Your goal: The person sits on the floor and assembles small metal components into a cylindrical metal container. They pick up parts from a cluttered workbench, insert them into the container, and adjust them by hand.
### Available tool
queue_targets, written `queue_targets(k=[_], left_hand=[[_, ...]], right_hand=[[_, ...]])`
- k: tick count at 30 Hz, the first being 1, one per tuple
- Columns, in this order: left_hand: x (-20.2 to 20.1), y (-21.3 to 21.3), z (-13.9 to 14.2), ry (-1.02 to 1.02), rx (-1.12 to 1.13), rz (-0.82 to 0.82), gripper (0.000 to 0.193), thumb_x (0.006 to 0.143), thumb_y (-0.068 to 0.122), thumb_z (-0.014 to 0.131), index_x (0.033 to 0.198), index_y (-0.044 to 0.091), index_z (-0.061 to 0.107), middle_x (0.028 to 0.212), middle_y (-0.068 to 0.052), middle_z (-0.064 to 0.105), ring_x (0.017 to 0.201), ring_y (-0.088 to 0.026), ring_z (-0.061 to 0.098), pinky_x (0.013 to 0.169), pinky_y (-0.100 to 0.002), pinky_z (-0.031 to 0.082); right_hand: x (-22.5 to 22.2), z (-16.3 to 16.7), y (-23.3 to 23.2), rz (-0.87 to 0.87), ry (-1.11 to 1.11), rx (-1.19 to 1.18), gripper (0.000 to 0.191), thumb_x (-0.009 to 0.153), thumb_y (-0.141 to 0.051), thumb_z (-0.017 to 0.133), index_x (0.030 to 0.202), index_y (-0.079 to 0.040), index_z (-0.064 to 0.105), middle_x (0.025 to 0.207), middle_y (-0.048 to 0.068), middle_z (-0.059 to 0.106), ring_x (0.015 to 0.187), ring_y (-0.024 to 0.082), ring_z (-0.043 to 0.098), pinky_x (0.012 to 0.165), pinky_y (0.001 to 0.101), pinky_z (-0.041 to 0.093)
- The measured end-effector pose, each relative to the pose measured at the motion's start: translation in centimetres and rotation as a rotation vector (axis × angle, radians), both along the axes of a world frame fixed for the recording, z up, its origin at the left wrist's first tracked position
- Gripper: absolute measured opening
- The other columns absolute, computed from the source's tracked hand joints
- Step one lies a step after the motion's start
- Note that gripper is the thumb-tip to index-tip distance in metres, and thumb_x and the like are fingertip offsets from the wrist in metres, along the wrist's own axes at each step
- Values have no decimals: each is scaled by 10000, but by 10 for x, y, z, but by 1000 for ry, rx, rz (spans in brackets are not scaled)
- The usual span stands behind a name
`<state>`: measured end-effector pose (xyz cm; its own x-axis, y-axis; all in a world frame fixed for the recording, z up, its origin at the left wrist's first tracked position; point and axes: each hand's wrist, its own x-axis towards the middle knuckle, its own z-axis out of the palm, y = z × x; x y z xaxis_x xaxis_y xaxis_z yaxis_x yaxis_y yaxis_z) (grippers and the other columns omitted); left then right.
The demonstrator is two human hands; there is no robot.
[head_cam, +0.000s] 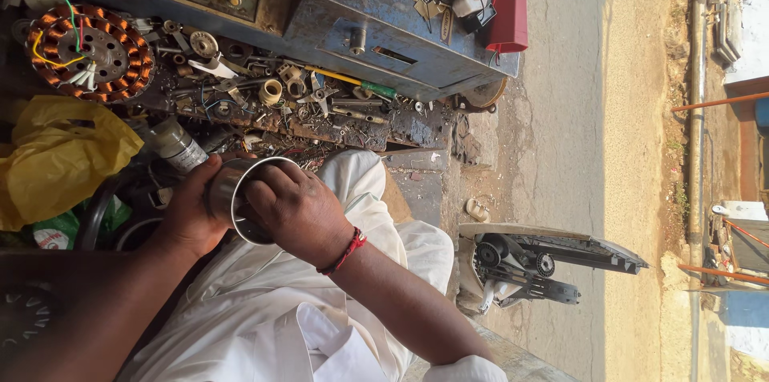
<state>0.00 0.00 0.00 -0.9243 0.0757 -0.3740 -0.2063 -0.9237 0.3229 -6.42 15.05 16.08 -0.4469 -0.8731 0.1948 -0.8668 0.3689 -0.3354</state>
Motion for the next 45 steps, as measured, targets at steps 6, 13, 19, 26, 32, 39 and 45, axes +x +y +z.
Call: queue_targets(k=[6,13,19,26,32,39,45], left_hand=[[0,1,-4,-41,-57,13,457,1070,413,444,1284,45,610,1194,-109,683,1084,-222,670,948,-406,532],[3,1,-2,-136,-25,18,459,1061,429,425,1285,78,618,1218,-82,683,1128,-225,657,946,-439,524],[6,6,1,-167,-45,0,479,1062,451,407,1294,91,620,1220,-80,681,1142,-231,645,953,-454,521],[7,15,6,-122,-42,-7,483,1070,451,389,1295,90,617,1211,-87,682,1125,-232,647,951,-457,509],[3,23,4,-126,-56,17,474,1081,431,395,1300,67,604,1221,-88,680,1138,-228,646,970,-440,507],[0,29,7,-86,-67,28,492,1075,445,413,1311,60,607,1221,-100,678,1127,-234,650,959,-446,516],[4,30,12,-24,-107,47,490,1066,450,434,1321,62,592,1221,-105,673,1129,-234,651,948,-446,520]], right_hand=[[2,-10,-1,-38,-14,27,189,849,-202,742,970,-101,638,1044,56,624,1030,275,643,806,407,568],[1,-10,2,-13,-68,12,286,849,-221,744,1087,-80,673,1138,80,652,1123,303,637,922,402,572],[5,-3,18,-36,-141,89,395,859,-128,710,1249,-70,679,1272,100,663,1229,308,629,1035,398,546],[4,-3,29,-51,-186,-23,357,866,-144,728,1215,-81,687,1230,95,678,1200,307,648,1039,403,553],[4,-2,34,-115,-239,-41,291,915,-183,734,1182,-73,702,1133,99,691,1105,307,673,965,403,569],[3,0,42,-153,-222,-35,270,912,-194,732,1154,-76,709,1108,91,691,1065,298,683,925,396,583],[6,0,44,-166,-230,-39,264,899,-194,734,1139,-86,716,1073,79,691,1042,296,686,907,400,581]])
